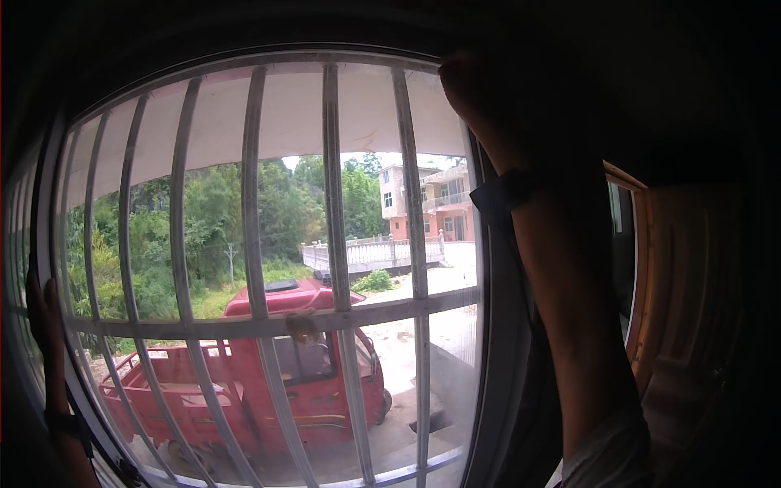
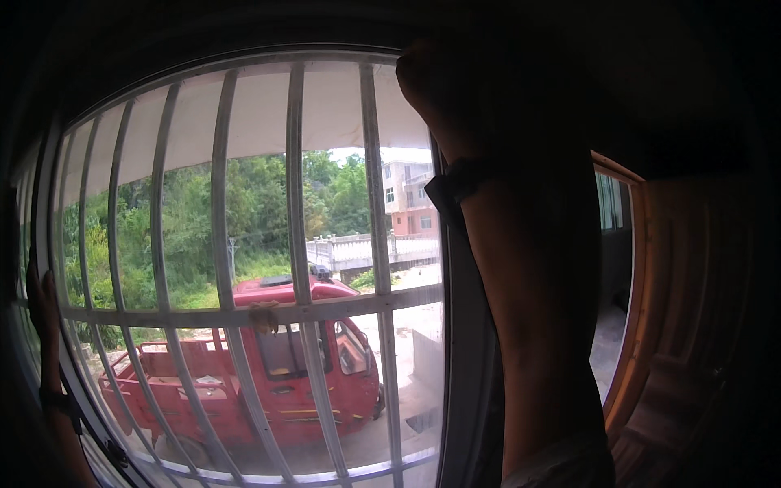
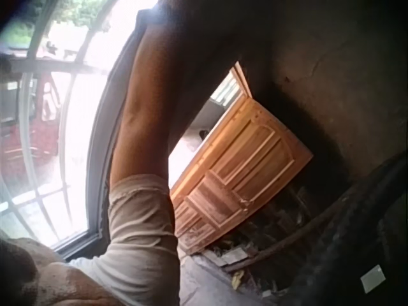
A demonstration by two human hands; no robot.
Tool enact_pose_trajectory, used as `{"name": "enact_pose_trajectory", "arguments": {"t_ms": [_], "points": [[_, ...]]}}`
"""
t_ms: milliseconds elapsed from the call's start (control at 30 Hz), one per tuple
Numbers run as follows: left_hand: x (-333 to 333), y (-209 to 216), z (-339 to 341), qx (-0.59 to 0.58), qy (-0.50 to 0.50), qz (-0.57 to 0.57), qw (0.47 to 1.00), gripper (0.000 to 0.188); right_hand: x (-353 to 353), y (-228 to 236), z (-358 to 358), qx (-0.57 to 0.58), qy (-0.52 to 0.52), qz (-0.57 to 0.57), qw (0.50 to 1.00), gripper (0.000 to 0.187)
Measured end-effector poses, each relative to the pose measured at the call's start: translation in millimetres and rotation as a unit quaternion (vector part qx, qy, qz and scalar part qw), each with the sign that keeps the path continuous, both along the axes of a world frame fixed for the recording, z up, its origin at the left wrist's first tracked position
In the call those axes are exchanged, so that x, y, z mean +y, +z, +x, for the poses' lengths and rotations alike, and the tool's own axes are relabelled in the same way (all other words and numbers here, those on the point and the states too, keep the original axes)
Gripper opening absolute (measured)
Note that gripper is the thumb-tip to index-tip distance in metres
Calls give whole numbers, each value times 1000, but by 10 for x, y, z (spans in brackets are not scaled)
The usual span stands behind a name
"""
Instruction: The recorder is installing or adjusting a window screen and sealing it with adhesive tape.
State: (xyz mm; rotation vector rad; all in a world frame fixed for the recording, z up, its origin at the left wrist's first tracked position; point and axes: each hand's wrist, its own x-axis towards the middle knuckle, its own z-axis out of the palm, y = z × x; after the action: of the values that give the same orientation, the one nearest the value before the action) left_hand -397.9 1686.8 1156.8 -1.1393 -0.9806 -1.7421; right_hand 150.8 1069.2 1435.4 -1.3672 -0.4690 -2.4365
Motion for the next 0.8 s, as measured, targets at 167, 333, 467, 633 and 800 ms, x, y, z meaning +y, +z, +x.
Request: {"name": "enact_pose_trajectory", "arguments": {"t_ms": [167,333,467,633,800], "points": [[-219,162,175,-10,37,-34,999,57,-200,-170,6,-21,9,-35,999,32],[-1980,733,1207,99,-60,110,987,54,-488,-540,-181,-67,51,-210,974,32],[-3534,1555,2769,238,-316,205,895,37,-578,-1104,-33,-57,23,-272,960,32],[-4628,2546,4035,252,-438,276,818,31,-567,-1204,168,-85,36,-252,963,32],[-5123,3038,4651,207,-455,310,809,23,-401,-1128,241,-110,102,-259,954,32]]}}
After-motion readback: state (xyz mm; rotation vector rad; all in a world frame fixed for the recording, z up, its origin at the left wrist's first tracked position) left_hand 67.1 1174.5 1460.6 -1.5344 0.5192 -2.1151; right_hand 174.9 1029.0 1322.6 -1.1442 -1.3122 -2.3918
